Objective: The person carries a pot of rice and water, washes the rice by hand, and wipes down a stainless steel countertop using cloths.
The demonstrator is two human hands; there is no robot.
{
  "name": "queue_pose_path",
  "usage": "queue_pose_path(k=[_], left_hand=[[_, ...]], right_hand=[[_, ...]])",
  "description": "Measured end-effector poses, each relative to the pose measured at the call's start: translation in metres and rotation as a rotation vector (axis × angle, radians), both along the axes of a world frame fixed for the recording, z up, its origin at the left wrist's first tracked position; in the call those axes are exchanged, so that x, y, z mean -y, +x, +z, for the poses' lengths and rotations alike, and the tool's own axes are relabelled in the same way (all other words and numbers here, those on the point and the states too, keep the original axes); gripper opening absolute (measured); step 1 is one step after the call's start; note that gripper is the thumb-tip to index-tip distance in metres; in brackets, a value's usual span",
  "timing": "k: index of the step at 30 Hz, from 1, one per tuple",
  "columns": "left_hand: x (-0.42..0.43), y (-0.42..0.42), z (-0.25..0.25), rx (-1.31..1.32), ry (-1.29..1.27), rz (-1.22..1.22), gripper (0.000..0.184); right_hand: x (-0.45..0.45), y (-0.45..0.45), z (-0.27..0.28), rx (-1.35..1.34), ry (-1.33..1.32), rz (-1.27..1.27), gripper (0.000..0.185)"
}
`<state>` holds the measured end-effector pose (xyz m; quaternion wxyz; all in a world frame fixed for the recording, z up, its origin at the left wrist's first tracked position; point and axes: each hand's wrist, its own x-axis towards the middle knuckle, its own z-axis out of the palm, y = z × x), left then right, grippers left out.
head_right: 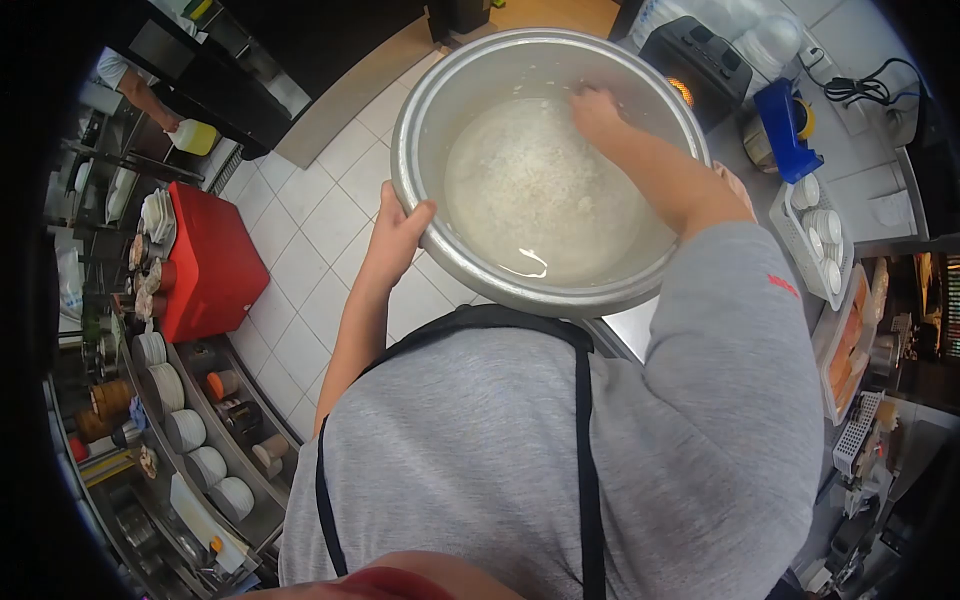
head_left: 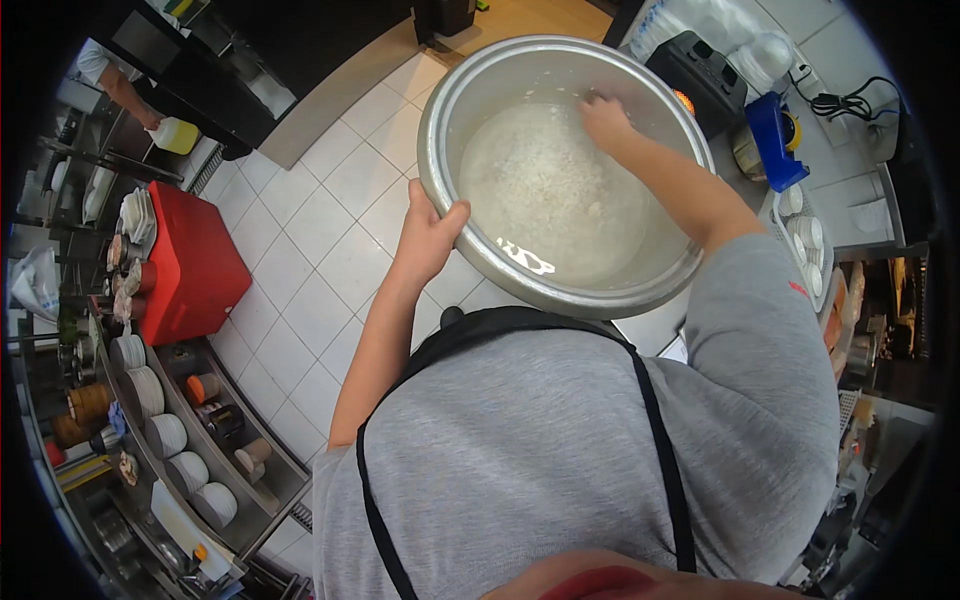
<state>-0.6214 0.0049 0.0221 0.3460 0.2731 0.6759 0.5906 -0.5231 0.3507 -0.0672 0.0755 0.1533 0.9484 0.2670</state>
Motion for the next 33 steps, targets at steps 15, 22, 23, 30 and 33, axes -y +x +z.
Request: queue_pose_path(k=[15,22,23,30,33], left_hand=[[-0.003,0.0,-0.016,-0.006,0.112,0.04,0.037],[-0.002,-0.002,-0.011,0.003,0.077,-0.01,0.038],[-0.001,-0.002,-0.009,-0.003,0.055,-0.022,0.038],[-0.003,-0.003,-0.002,0.012,-0.013,-0.075,0.041],[-0.003,-0.003,-0.004,-0.01,-0.007,-0.068,0.043]], right_hand=[[0.17,0.012,0.026,0.616,-1.882,-0.3,0.015],[0.094,-0.093,-0.007,-0.781,-1.672,-0.376,0.023],[0.069,-0.092,-0.014,-0.978,-1.555,-0.455,0.025],[-0.008,-0.061,-0.052,-1.836,-0.737,-0.618,0.03],[0.01,-0.069,-0.035,-1.528,-1.127,-0.338,0.029]])
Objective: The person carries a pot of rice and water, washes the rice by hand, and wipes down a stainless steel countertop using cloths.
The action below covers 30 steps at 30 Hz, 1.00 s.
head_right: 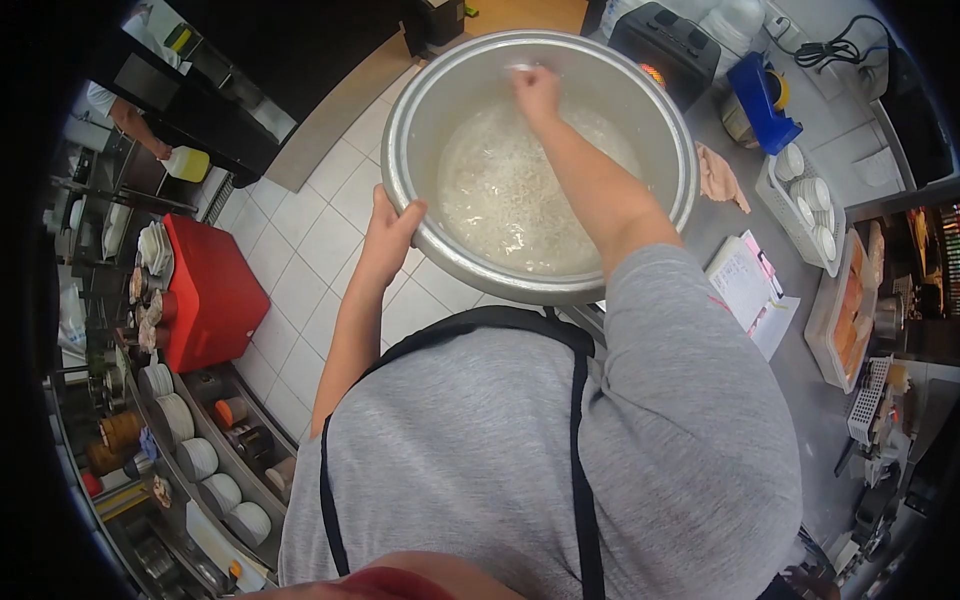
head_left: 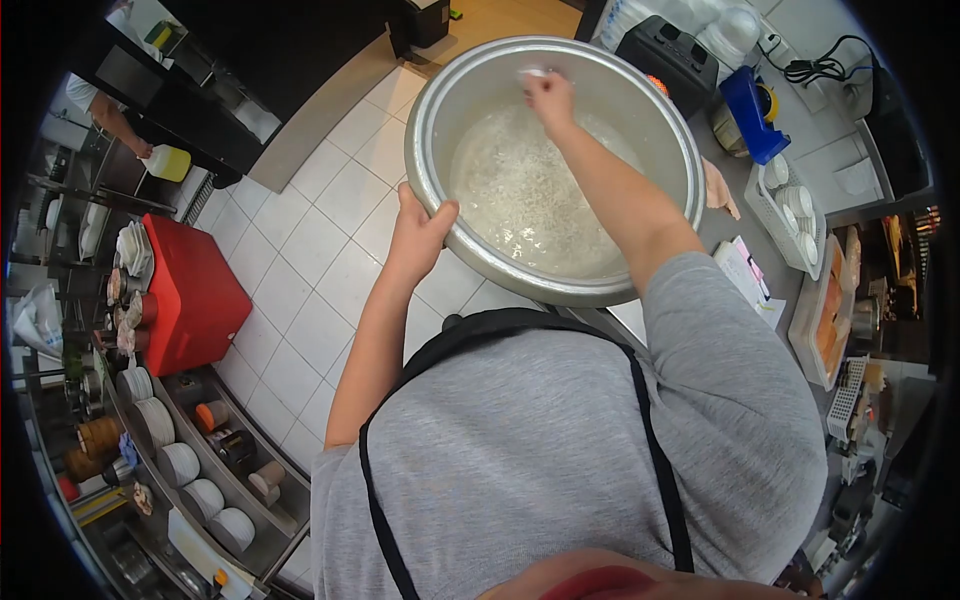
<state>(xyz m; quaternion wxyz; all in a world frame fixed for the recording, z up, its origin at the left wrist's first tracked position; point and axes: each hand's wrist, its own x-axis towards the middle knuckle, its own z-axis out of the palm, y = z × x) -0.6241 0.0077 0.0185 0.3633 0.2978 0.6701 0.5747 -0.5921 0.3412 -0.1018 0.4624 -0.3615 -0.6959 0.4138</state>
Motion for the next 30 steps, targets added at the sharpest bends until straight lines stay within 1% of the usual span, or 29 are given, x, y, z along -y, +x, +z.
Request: queue_pose_path(k=[2,4,6,7,8,9,11,12,14,15,16,17,18,20,21,22,24,25,27,28,30], left_hand=[[0.001,0.0,0.002,0.016,-0.006,-0.005,0.044],[0.001,0.0,0.004,0.033,-0.014,-0.012,0.045],[0.002,-0.001,0.005,0.014,-0.037,-0.031,0.046],[0.003,0.0,0.005,0.012,-0.041,-0.03,0.046],[0.003,0.003,0.005,0.009,-0.008,-0.002,0.04],[0.003,0.005,0.005,0.007,0.026,0.027,0.034],[0.001,0.006,0.006,0.008,0.031,0.031,0.035],[0.001,0.006,0.006,0.009,0.035,0.032,0.035],[0.002,0.007,0.007,0.013,0.028,0.036,0.035],[0.002,0.007,0.007,0.012,0.023,0.035,0.036],[0.002,0.005,0.007,0.011,0.022,0.037,0.036],[0.002,0.003,0.007,0.021,-0.005,0.007,0.039],[0.001,0.001,0.006,0.03,-0.028,-0.022,0.043],[0.0,0.001,0.003,0.006,-0.015,-0.012,0.042],[0.0,0.002,0.002,-0.019,0.001,-0.007,0.042],[0.002,0.004,-0.001,-0.016,-0.005,-0.009,0.042],[0.001,0.006,-0.006,-0.008,0.015,0.023,0.041],[0.001,0.01,-0.009,-0.007,0.015,0.022,0.041],[0.001,0.021,-0.015,-0.028,0.077,0.055,0.04],[0.0,0.027,-0.017,-0.027,0.078,0.052,0.04],[-0.001,0.038,-0.021,-0.051,0.195,0.126,0.038]], right_hand=[[0.043,-0.011,0.041,0.008,-0.038,0.43,0.028],[0.069,-0.02,0.045,0.121,-0.06,0.662,0.027],[0.096,-0.012,0.051,0.577,-0.117,0.988,0.018],[0.112,-0.007,0.054,0.724,0.194,1.022,0.016],[0.127,-0.003,0.057,0.864,0.515,1.036,0.015],[0.14,0.003,0.061,0.863,0.516,1.038,0.015],[0.155,0.01,0.066,1.04,0.554,1.043,0.022],[0.154,0.009,0.063,1.04,0.554,1.048,0.022],[0.144,0.004,0.052,1.074,0.614,0.871,0.028],[0.135,0.0,0.048,1.072,0.614,0.872,0.028],[0.124,-0.003,0.044,1.085,0.629,0.801,0.027],[0.112,-0.005,0.04,1.096,0.641,0.73,0.026],[0.101,-0.006,0.04,1.096,0.644,0.731,0.026],[0.089,-0.006,0.037,1.05,0.553,0.522,0.023],[0.088,-0.007,0.035,1.014,0.511,0.514,0.021],[0.09,-0.004,0.031,1.014,0.505,0.516,0.021],[0.094,0.002,0.032,0.967,0.669,0.631,0.021],[0.098,0.007,0.035,0.968,0.668,0.631,0.021],[0.11,0.021,0.041,0.987,0.642,0.788,0.021],[0.116,0.029,0.045,0.989,0.64,0.785,0.021],[0.126,0.045,0.05,1.007,0.627,0.849,0.024]])
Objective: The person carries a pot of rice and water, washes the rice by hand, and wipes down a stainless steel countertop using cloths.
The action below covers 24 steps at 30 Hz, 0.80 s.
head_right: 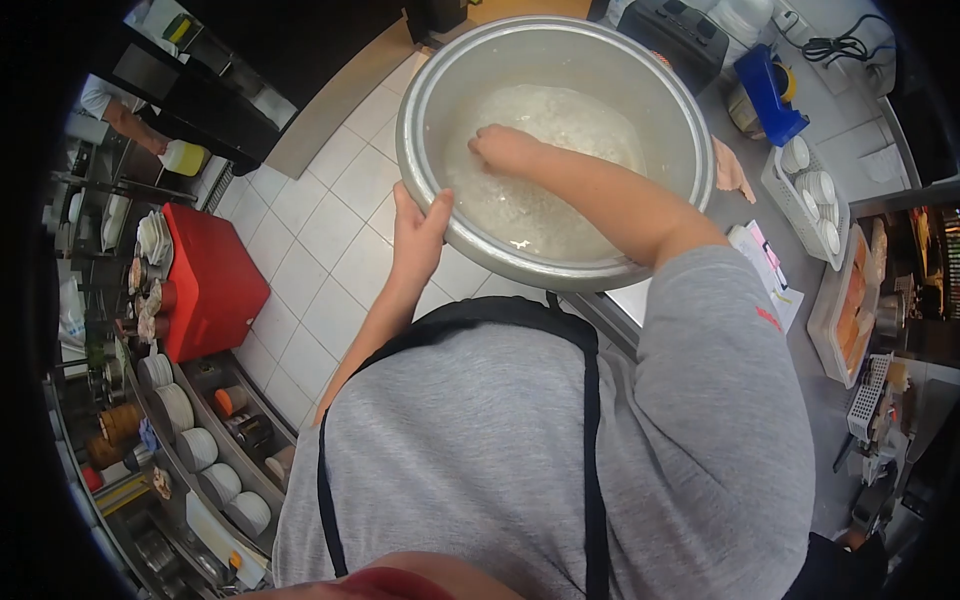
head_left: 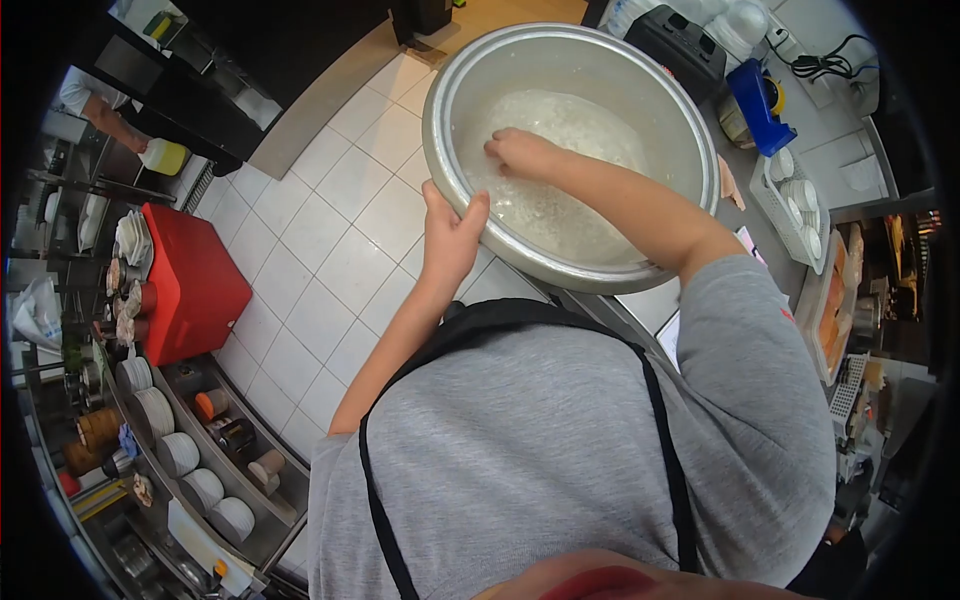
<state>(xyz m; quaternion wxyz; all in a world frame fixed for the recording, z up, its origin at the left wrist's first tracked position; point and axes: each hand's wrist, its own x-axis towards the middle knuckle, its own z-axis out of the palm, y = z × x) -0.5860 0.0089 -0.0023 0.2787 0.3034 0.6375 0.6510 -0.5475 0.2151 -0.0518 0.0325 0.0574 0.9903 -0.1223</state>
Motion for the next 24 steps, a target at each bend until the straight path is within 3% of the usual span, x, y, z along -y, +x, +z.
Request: queue_pose_path(k=[7,10,16,24], left_hand=[[0.004,0.014,0.008,0.095,0.058,-0.006,0.035],[0.005,0.013,0.007,0.145,-0.018,-0.043,0.035],[0.005,0.017,0.01,0.063,-0.02,0.01,0.035],[0.004,0.015,0.003,0.035,-0.019,0.02,0.035]], right_hand=[[0.016,0.032,0.007,0.091,-0.13,0.163,0.029],[0.017,0.037,0.0,-0.048,-0.161,0.174,0.029],[0.015,0.017,-0.008,-0.147,0.031,0.08,0.022],[-0.039,-0.027,-0.014,-0.026,0.326,-0.233,0.023]])
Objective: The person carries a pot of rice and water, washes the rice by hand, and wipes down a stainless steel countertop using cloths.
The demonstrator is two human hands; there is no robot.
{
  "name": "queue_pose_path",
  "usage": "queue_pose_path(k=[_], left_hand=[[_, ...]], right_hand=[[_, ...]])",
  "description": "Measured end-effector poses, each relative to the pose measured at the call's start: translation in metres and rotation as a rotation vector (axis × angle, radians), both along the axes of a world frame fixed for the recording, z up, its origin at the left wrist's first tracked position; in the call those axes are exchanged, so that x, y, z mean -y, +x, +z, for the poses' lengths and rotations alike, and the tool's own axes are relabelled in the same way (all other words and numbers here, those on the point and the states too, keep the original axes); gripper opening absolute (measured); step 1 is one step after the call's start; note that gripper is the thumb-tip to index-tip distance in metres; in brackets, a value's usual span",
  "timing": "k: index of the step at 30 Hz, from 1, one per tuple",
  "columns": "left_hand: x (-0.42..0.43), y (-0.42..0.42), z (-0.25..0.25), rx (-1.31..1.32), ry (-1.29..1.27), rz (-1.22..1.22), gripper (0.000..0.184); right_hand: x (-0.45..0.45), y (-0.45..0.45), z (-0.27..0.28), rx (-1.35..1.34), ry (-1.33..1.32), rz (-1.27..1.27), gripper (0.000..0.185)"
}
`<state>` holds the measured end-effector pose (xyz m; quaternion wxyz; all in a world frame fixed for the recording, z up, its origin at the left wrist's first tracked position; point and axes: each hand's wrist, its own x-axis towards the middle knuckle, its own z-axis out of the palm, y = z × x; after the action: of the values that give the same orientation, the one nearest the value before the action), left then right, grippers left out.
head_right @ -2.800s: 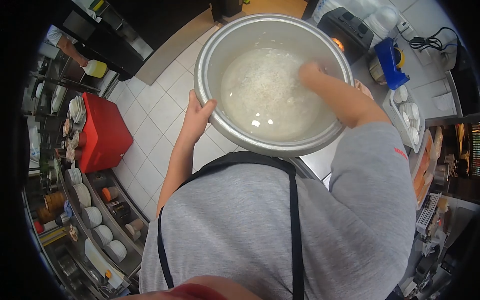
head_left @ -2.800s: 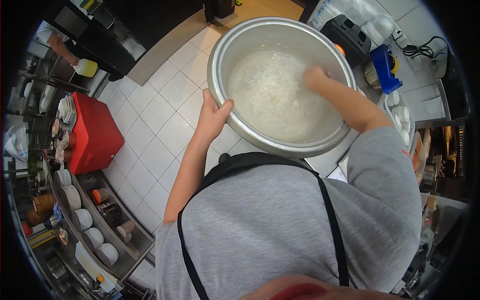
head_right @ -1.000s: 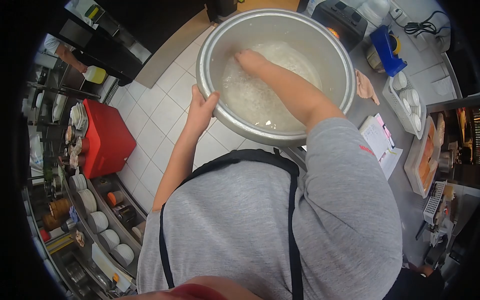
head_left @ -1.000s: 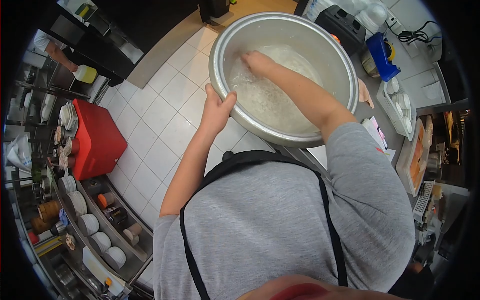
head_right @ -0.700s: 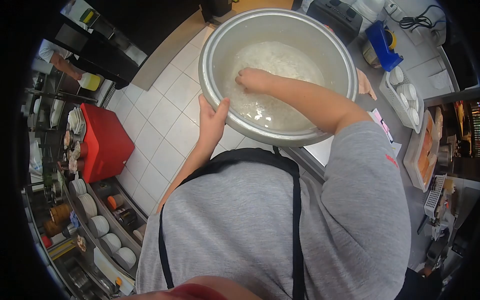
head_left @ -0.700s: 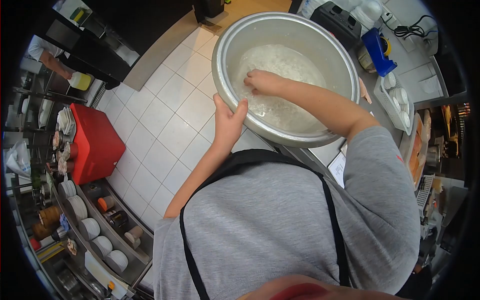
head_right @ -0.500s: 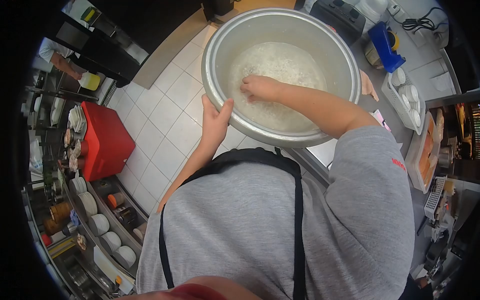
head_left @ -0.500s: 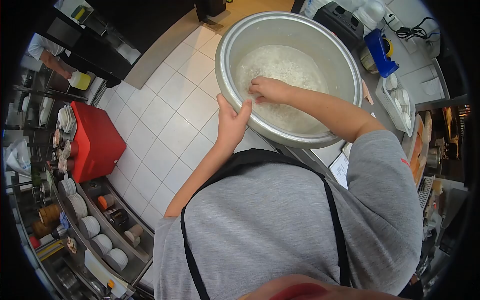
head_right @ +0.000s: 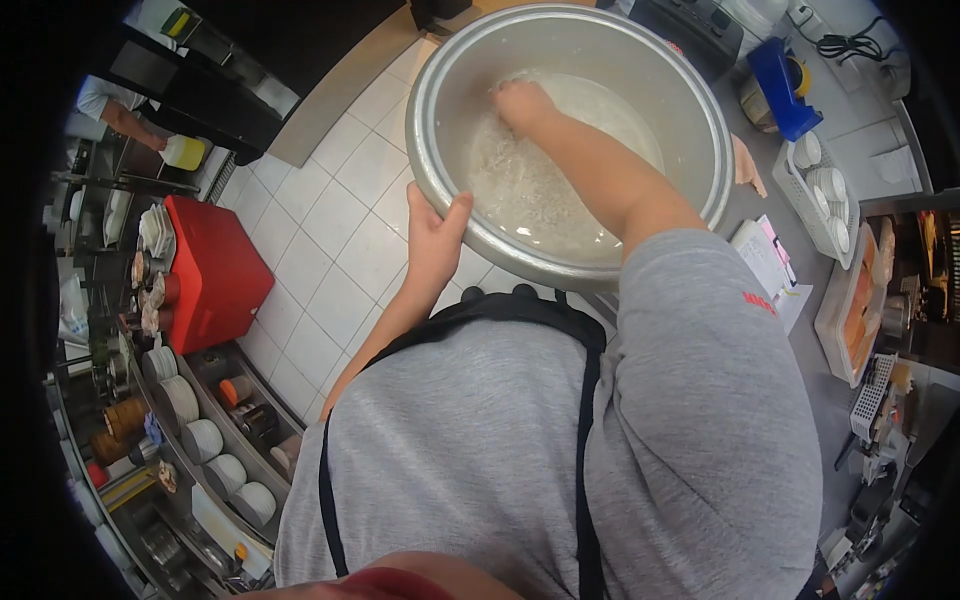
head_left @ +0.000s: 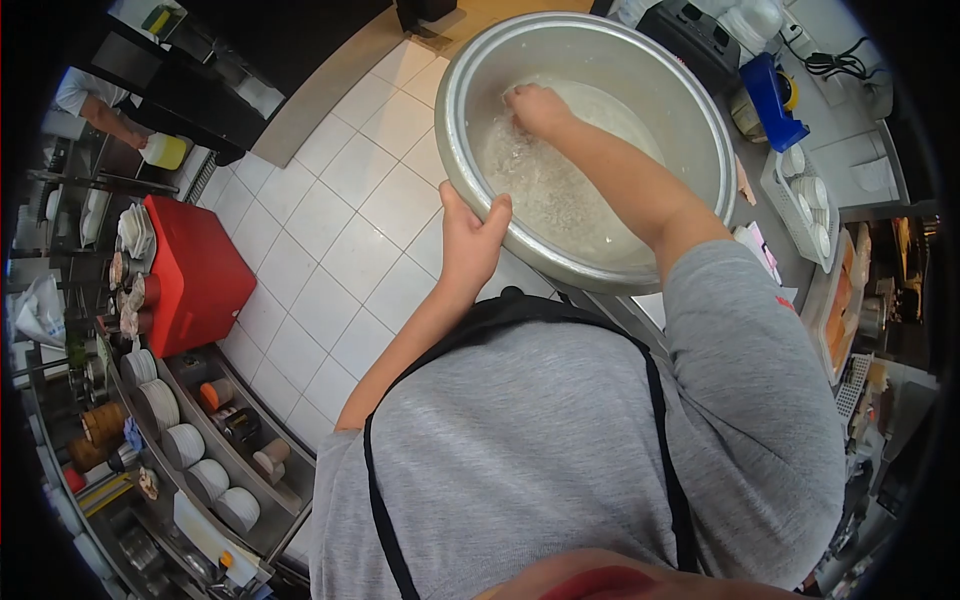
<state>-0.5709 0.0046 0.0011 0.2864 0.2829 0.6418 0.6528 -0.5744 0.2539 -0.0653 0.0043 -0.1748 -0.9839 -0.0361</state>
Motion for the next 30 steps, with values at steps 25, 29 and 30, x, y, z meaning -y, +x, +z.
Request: queue_pose_path(k=[25,29,30], left_hand=[[0.002,-0.002,0.002,0.068,0.062,-0.049,0.032],[0.0,-0.005,-0.008,0.008,0.008,-0.021,0.037],[0.0,-0.005,-0.007,-0.008,-0.012,-0.015,0.036]], right_hand=[[0.069,0.051,0.025,0.108,-0.284,0.259,0.027],[0.061,0.033,0.017,0.071,-0.282,0.211,0.026],[0.058,0.028,0.015,0.059,-0.226,0.147,0.026]])
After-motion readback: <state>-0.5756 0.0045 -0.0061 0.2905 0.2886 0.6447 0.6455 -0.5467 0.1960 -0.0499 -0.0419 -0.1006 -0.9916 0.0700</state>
